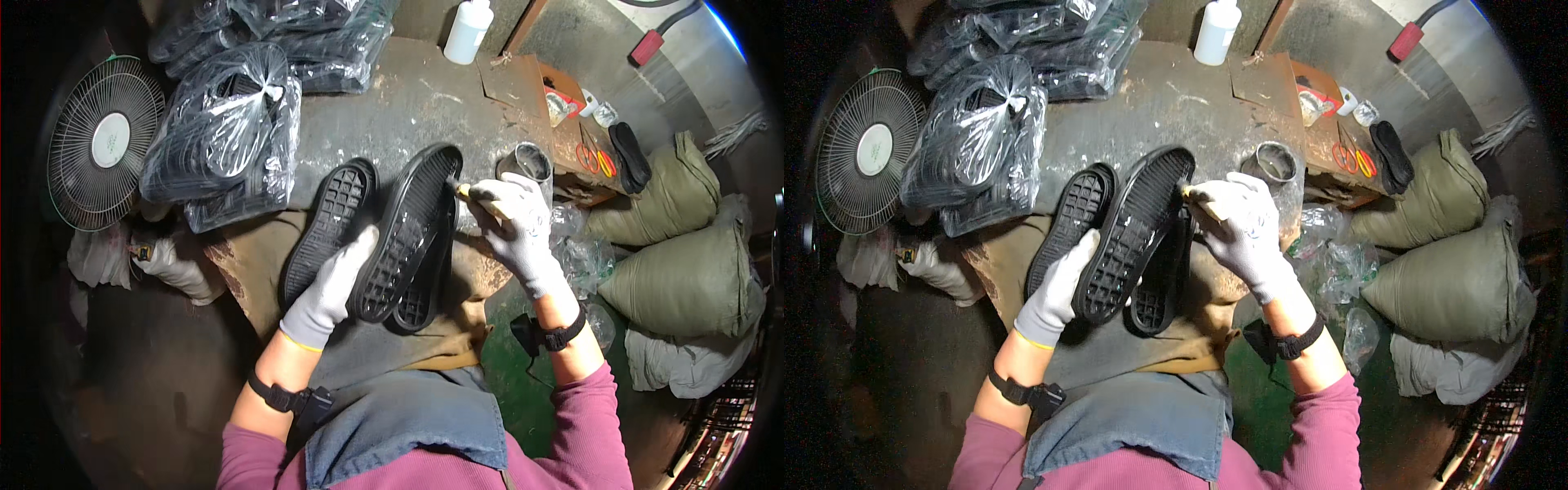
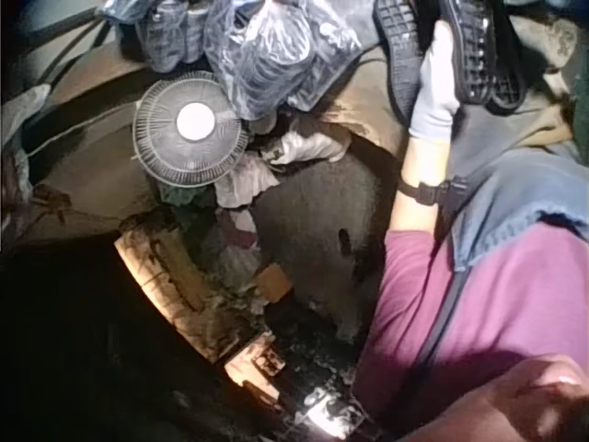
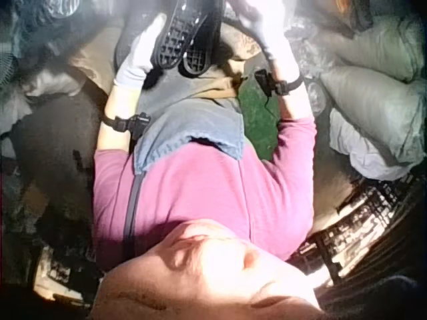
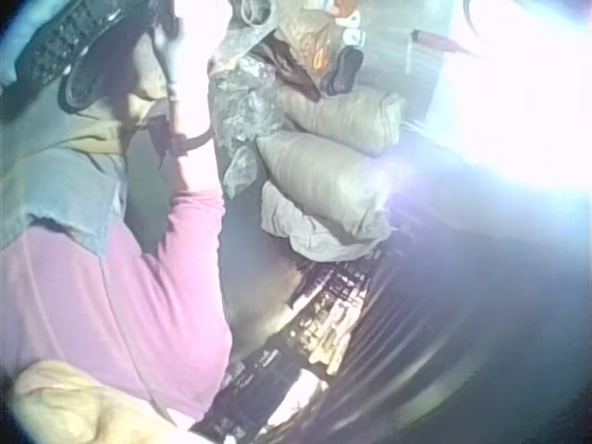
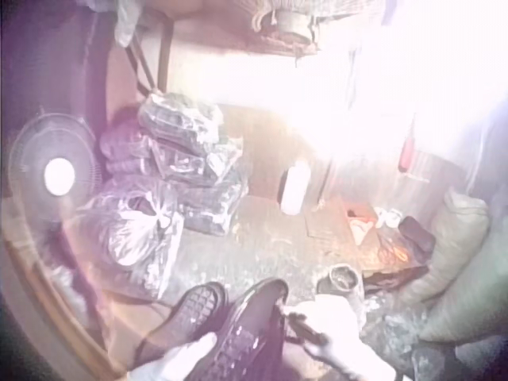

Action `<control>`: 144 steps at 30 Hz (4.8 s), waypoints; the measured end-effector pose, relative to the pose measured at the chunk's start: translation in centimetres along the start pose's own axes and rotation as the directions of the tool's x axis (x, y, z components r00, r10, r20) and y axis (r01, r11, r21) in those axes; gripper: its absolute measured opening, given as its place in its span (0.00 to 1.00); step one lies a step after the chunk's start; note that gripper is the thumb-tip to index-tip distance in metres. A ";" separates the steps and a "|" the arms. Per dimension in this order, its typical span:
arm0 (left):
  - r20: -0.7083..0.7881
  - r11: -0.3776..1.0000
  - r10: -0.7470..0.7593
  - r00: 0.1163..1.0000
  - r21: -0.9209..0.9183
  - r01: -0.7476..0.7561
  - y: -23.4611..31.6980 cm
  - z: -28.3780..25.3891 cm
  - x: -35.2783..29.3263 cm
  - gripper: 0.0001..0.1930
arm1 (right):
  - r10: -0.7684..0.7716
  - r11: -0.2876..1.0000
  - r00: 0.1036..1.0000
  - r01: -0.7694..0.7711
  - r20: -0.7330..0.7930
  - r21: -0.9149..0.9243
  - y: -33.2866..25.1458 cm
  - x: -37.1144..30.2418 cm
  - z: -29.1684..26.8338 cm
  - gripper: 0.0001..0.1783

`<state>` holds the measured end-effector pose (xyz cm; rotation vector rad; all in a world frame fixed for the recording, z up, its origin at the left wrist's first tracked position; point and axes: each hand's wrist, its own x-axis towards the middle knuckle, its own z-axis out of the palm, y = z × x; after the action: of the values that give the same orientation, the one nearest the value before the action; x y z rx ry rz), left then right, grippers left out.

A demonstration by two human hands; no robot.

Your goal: The person applies liquid to the soles of black shoes using a brush, handling them one at a time from a stack. They periodically dip the brush into a small metal container to coat the bottom and sides of each sole before setting it down.

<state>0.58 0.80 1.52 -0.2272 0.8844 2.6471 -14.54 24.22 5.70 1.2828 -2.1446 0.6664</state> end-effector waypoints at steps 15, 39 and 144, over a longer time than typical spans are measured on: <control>0.260 0.813 -0.015 0.966 -0.559 0.163 -0.8 -2.2 0.1 0.32 | 0.032 0.999 0.940 -0.026 -0.339 0.023 0.6 2.9 1.9 0.11; 0.359 0.836 0.122 0.925 -0.540 0.100 -1.4 -2.0 1.2 0.29 | 0.294 0.740 0.955 -0.243 0.023 0.627 -4.4 1.4 6.8 0.09; -0.095 0.901 0.432 0.897 0.018 -0.432 4.5 -1.0 -2.5 0.28 | 0.485 0.349 0.785 -0.578 0.385 0.738 -11.1 1.7 2.5 0.07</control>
<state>1.32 -3.86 3.83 -0.1758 1.0670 3.0696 -5.72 16.87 6.50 0.9310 -2.4014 2.1885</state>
